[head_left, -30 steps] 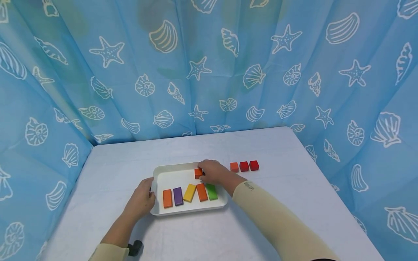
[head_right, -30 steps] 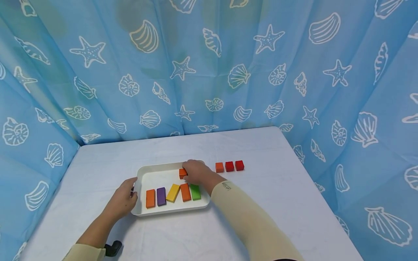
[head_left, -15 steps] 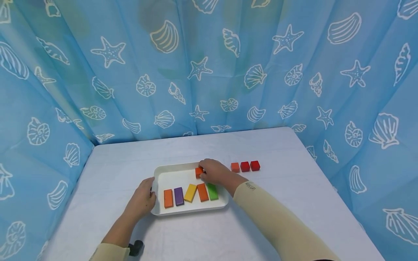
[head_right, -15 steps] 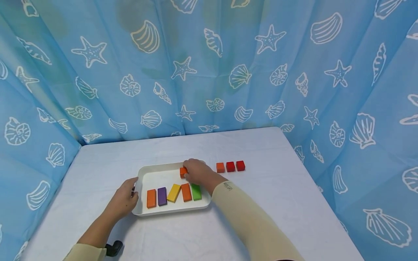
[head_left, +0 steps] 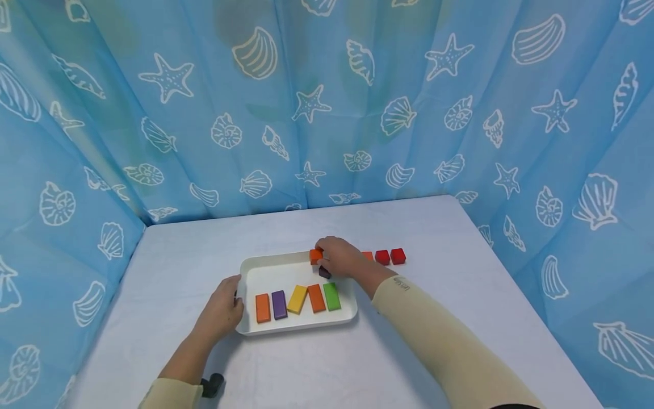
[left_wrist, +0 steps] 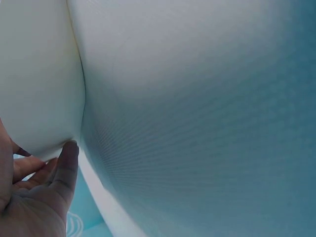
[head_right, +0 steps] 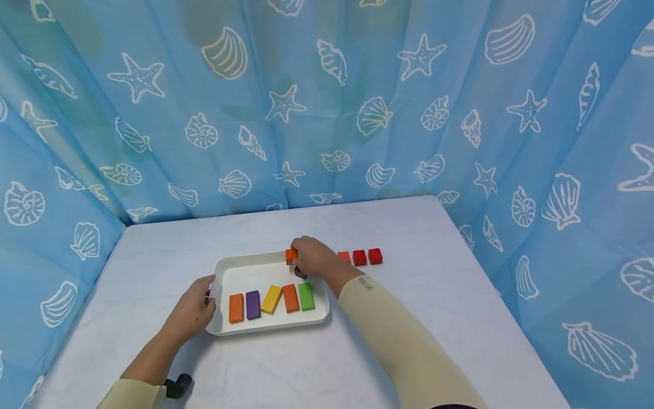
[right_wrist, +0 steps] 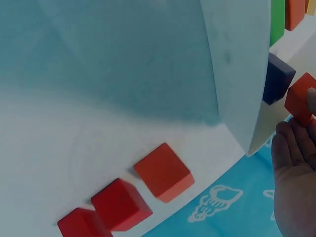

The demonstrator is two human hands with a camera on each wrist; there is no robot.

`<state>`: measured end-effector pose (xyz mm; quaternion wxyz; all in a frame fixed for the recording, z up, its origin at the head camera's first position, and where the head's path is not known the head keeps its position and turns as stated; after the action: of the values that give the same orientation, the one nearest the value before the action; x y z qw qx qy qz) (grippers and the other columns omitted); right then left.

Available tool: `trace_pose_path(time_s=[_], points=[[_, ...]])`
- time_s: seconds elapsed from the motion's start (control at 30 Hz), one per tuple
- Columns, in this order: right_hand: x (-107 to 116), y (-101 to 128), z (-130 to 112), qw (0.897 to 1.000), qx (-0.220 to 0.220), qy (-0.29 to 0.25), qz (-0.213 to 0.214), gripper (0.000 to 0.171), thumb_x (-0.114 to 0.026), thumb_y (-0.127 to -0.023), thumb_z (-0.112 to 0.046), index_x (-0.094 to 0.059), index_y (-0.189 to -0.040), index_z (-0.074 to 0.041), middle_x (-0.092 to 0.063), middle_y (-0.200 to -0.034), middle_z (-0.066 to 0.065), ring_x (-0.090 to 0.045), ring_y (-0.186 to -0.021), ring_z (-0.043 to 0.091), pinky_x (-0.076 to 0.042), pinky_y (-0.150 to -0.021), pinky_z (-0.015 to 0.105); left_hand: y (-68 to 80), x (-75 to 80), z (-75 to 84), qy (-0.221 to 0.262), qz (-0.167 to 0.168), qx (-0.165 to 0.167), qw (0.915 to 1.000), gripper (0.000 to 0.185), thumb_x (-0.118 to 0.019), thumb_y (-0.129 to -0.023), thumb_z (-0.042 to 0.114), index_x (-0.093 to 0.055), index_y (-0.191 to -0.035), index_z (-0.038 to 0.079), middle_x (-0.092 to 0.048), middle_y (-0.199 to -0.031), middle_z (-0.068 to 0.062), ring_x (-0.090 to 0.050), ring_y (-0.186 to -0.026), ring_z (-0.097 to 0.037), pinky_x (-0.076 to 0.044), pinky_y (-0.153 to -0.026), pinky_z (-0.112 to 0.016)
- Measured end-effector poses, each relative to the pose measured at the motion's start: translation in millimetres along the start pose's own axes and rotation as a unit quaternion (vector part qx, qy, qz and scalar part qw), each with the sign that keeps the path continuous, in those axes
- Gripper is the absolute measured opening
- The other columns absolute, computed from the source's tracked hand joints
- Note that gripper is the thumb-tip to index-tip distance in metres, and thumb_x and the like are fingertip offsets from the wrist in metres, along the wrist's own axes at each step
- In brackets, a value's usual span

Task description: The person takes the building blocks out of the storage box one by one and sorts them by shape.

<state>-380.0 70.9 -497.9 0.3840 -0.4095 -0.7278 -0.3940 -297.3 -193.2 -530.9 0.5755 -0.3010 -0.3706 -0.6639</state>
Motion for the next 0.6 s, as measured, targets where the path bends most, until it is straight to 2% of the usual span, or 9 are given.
trace_pose_path(time_s=[0.33, 0.6], points=[[20, 8, 19, 0.999, -0.027, -0.035, 0.031, 0.046, -0.075, -0.102, -0.018, -0.06, -0.145, -0.008, -0.063, -0.135, 0.008, -0.058, -0.121, 0.026, -0.055, -0.108, 0.042, -0.7, 0.9, -0.2, 0.003, -0.01, 0.003, 0.9999, 0.061, -0.055, -0.104, 0.0, -0.035, -0.16, -0.008, -0.037, -0.163, -0.029, -0.038, -0.15, -0.048, -0.035, -0.12, -0.062], [34, 14, 45, 0.997, -0.054, -0.03, 0.044, 0.049, -0.075, -0.102, -0.015, -0.059, -0.148, -0.007, -0.06, -0.143, 0.011, -0.055, -0.13, 0.03, -0.052, -0.113, 0.047, -2.5, -0.7, -0.2, 0.003, -0.015, 0.01, 0.9998, 0.061, -0.054, -0.104, 0.0, -0.034, -0.161, -0.007, -0.036, -0.164, -0.029, -0.036, -0.151, -0.048, -0.034, -0.121, -0.063]])
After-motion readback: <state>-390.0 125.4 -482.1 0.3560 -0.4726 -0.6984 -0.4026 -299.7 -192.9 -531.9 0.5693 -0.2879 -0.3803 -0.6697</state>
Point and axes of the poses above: each hand's wrist, its own y-axis away from the middle knuckle, its own x-axis out of the back of the hand, z = x × y, the point moved 8 cm from there along -y, towards the middle knuckle
